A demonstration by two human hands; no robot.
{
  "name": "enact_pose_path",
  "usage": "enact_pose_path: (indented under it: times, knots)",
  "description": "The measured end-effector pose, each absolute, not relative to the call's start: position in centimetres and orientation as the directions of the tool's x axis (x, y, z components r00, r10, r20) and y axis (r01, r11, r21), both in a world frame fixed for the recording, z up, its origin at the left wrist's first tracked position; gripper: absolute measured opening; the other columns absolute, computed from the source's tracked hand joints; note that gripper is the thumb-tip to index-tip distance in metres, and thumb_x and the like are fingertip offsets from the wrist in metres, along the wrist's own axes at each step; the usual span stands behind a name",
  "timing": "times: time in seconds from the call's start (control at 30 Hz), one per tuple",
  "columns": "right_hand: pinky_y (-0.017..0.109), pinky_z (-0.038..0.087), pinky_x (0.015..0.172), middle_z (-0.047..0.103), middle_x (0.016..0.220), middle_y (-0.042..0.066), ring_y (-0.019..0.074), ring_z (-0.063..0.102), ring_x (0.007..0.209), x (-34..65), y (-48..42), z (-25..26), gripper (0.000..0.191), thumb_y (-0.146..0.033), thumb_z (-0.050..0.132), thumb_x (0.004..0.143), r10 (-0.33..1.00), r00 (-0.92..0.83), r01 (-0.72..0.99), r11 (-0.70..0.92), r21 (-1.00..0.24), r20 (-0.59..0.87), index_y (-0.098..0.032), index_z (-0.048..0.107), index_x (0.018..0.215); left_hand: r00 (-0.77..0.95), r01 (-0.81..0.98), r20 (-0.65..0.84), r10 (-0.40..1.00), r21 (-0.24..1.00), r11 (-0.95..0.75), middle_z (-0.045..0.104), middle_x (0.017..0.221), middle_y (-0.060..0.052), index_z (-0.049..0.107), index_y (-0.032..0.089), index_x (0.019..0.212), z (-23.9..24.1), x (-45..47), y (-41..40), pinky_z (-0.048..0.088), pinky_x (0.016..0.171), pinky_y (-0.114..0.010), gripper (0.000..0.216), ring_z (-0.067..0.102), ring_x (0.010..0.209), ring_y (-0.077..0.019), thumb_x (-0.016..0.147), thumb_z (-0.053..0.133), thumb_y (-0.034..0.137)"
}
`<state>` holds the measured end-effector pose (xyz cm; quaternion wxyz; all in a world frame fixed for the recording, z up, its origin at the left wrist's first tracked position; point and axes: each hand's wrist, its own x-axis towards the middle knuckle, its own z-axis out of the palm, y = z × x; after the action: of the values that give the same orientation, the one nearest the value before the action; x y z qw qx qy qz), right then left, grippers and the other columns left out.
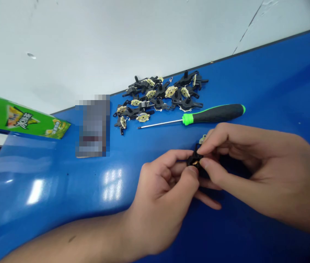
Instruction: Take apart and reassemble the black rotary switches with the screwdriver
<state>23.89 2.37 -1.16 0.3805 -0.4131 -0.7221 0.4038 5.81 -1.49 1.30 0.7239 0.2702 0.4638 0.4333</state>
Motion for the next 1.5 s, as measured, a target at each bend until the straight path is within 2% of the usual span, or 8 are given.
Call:
enact_pose_path:
  times: [0.07, 0.27, 0.37, 0.53, 0.73, 0.97, 1.17, 1.5]
  knots:
    - [0.028, 0.059, 0.053, 0.075, 0.083, -0.004, 0.0174, 0.073, 0.066, 23.9, 2.4, -1.1, 0.011, -0.024, 0.069, 0.099, 0.905, -0.371, 0.297, 0.33, -0.896, 0.21, -0.03, 0.066, 0.089, 0.208, -0.355, -0.431, 0.878, 0.803, 0.479, 0.083, 0.078, -0.004, 0.073, 0.013, 0.106, 1.2, 5.8, -1.4, 0.07, 0.066, -0.021, 0.014, 0.089, 0.078, -0.024, 0.095, 0.081, 0.011]
    - [0.02, 0.052, 0.052, 0.073, 0.074, -0.007, 0.0096, 0.065, 0.057, 23.7, 2.2, -0.6, 0.013, -0.018, 0.068, 0.097, 0.886, -0.383, 0.312, 0.391, -0.866, 0.261, -0.027, 0.069, 0.088, 0.231, -0.422, -0.426, 0.875, 0.766, 0.484, 0.082, 0.077, -0.001, 0.073, 0.013, 0.102, 1.2, 5.6, -1.2, 0.069, 0.066, -0.017, 0.016, 0.082, 0.063, -0.0122, 0.092, 0.081, 0.005]
    - [0.02, 0.05, 0.053, 0.073, 0.074, -0.009, 0.008, 0.064, 0.055, 23.7, 2.1, -0.3, 0.014, -0.017, 0.066, 0.098, 0.88, -0.364, 0.39, 0.44, -0.809, 0.304, -0.027, 0.07, 0.089, 0.243, -0.454, -0.41, 0.879, 0.753, 0.476, 0.085, 0.086, -0.007, 0.073, 0.01, 0.105, 1.0, 5.5, -1.3, 0.071, 0.066, -0.022, 0.005, 0.084, 0.067, -0.0153, 0.1, 0.075, 0.011]
    - [0.02, 0.052, 0.058, 0.072, 0.074, -0.01, 0.0073, 0.063, 0.056, 23.7, 2.1, -0.2, 0.015, -0.018, 0.068, 0.099, 0.866, -0.351, 0.443, 0.488, -0.752, 0.356, -0.027, 0.071, 0.088, 0.255, -0.47, -0.394, 0.883, 0.748, 0.469, 0.086, 0.095, -0.011, 0.077, 0.008, 0.107, 0.8, 5.3, -1.5, 0.074, 0.068, -0.028, 0.009, 0.086, 0.074, -0.0186, 0.106, 0.071, 0.015]
    - [0.02, 0.054, 0.057, 0.072, 0.071, -0.011, 0.0085, 0.065, 0.055, 23.8, 2.2, -0.6, 0.014, -0.02, 0.071, 0.1, 0.89, -0.329, 0.365, 0.429, -0.826, 0.316, -0.029, 0.073, 0.09, 0.343, -0.47, -0.339, 0.876, 0.745, 0.473, 0.087, 0.095, -0.009, 0.079, 0.008, 0.113, 0.8, 5.0, -1.3, 0.073, 0.068, -0.023, 0.012, 0.086, 0.073, -0.0161, 0.108, 0.069, 0.011]
    - [0.022, 0.051, 0.047, 0.076, 0.073, -0.006, 0.0126, 0.07, 0.055, 23.7, 2.1, -0.5, 0.012, -0.028, 0.073, 0.101, 0.92, -0.327, 0.302, 0.32, -0.898, 0.217, -0.03, 0.074, 0.09, 0.393, -0.431, -0.324, 0.861, 0.762, 0.484, 0.089, 0.092, -0.011, 0.075, 0.009, 0.119, 0.5, 4.8, -1.2, 0.073, 0.069, -0.023, 0.013, 0.091, 0.085, -0.0257, 0.111, 0.065, 0.012]
    - [0.019, 0.052, 0.049, 0.077, 0.076, -0.008, 0.0109, 0.071, 0.057, 24.0, 2.2, -0.6, 0.011, -0.025, 0.07, 0.103, 0.903, -0.364, 0.301, 0.346, -0.889, 0.228, -0.03, 0.074, 0.093, 0.375, -0.392, -0.362, 0.854, 0.772, 0.5, 0.089, 0.095, -0.015, 0.073, 0.009, 0.116, 0.8, 4.9, -1.2, 0.072, 0.065, -0.023, 0.011, 0.09, 0.093, -0.0322, 0.11, 0.066, 0.015]
    - [0.016, 0.055, 0.053, 0.079, 0.081, -0.008, 0.0092, 0.074, 0.062, 24.1, 2.4, -0.4, 0.015, -0.016, 0.06, 0.102, 0.88, -0.404, 0.313, 0.389, -0.867, 0.25, -0.028, 0.068, 0.095, 0.36, -0.452, -0.358, 0.862, 0.741, 0.497, 0.089, 0.089, -0.01, 0.074, 0.011, 0.112, 0.9, 5.2, -1.0, 0.071, 0.064, -0.021, 0.007, 0.091, 0.086, -0.0273, 0.108, 0.068, 0.01]
